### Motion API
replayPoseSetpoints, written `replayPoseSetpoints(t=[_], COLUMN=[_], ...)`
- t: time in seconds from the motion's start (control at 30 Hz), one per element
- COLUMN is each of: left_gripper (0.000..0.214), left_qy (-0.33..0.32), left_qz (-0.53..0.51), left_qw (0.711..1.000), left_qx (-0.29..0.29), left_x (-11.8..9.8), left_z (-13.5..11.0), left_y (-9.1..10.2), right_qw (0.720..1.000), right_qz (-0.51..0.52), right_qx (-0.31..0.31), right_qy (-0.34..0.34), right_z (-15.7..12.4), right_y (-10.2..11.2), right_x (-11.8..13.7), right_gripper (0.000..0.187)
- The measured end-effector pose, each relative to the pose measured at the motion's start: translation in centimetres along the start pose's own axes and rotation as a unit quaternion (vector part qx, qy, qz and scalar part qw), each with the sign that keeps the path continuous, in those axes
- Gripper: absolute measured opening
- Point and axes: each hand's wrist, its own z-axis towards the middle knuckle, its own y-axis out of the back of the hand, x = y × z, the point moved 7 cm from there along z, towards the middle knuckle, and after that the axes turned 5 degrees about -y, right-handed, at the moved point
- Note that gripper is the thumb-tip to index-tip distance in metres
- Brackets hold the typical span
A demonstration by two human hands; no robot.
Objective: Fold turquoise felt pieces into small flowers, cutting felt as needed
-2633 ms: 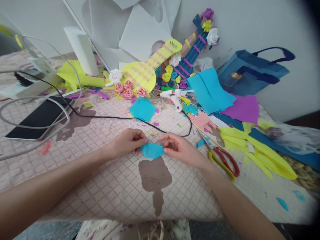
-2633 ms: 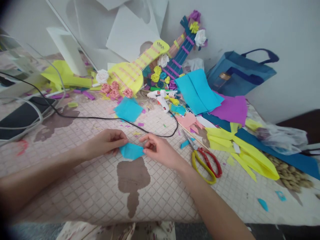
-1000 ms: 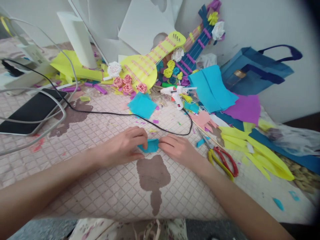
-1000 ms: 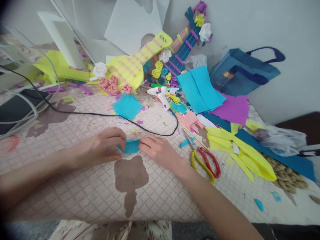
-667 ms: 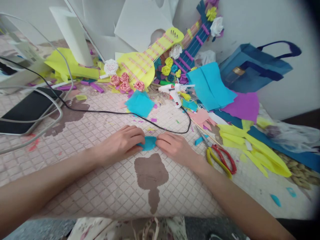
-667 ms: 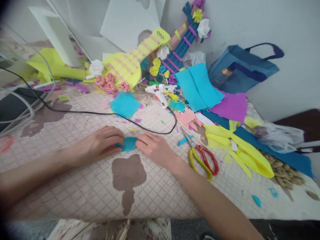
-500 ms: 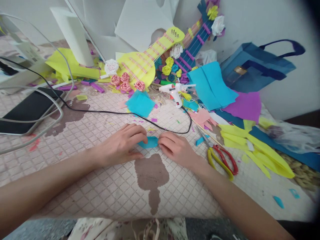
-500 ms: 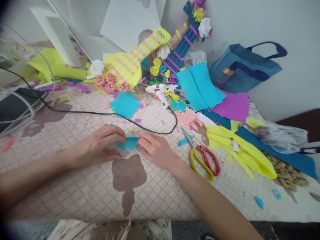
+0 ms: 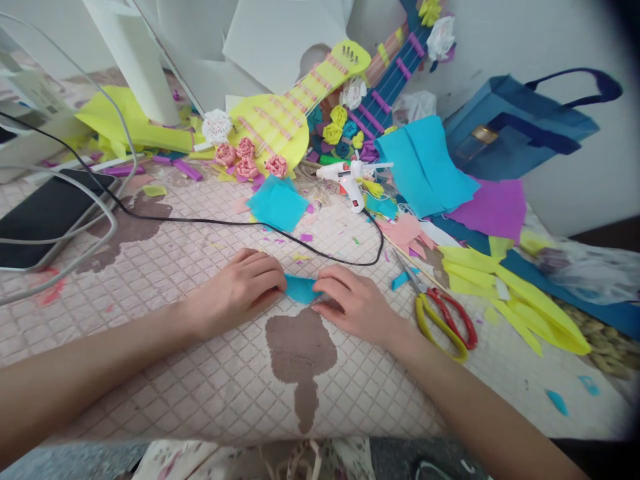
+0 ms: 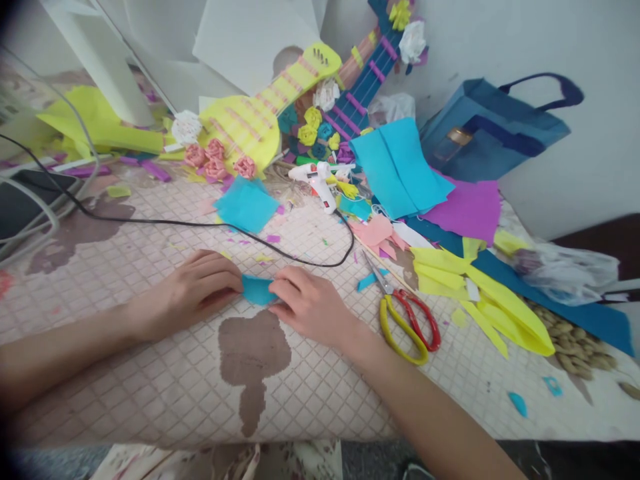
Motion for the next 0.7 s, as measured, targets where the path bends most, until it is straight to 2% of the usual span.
replayPoseSetpoints(t=[0.13,0.27,0.4,0.53,0.7], left_gripper=[0.016,0.015,0.011,0.011,0.014], left_qy=[0.027,0.045,0.048,0.043,0.029], left_qz=[-0.026,-0.048,-0.046,-0.037,-0.022], left_qw=[0.999,0.997,0.997,0.998,0.999], left_qx=[-0.013,-0.031,-0.044,-0.040,-0.030], left_x=[0.11,0.01,0.06,0.11,-0.11], left_z=[0.09,0.19,0.03,-0.04,0.06], left_y=[0.13,0.47,0.52,0.34,0.20], right_qw=[0.999,0.997,0.998,0.999,0.999], right_qz=[-0.042,-0.068,-0.066,-0.040,-0.050], right_qx=[-0.009,-0.004,-0.002,-0.016,0.012], right_qy=[0.022,0.021,0.018,0.003,0.002], right_z=[0.00,0.11,0.08,-0.02,-0.08], right_y=[-0.24,-0.49,-0.65,-0.47,-0.70], right_x=[0.69,1.00,0.92,0.59,0.66], right_gripper=[0.011,0.018,0.023,0.017,0.024])
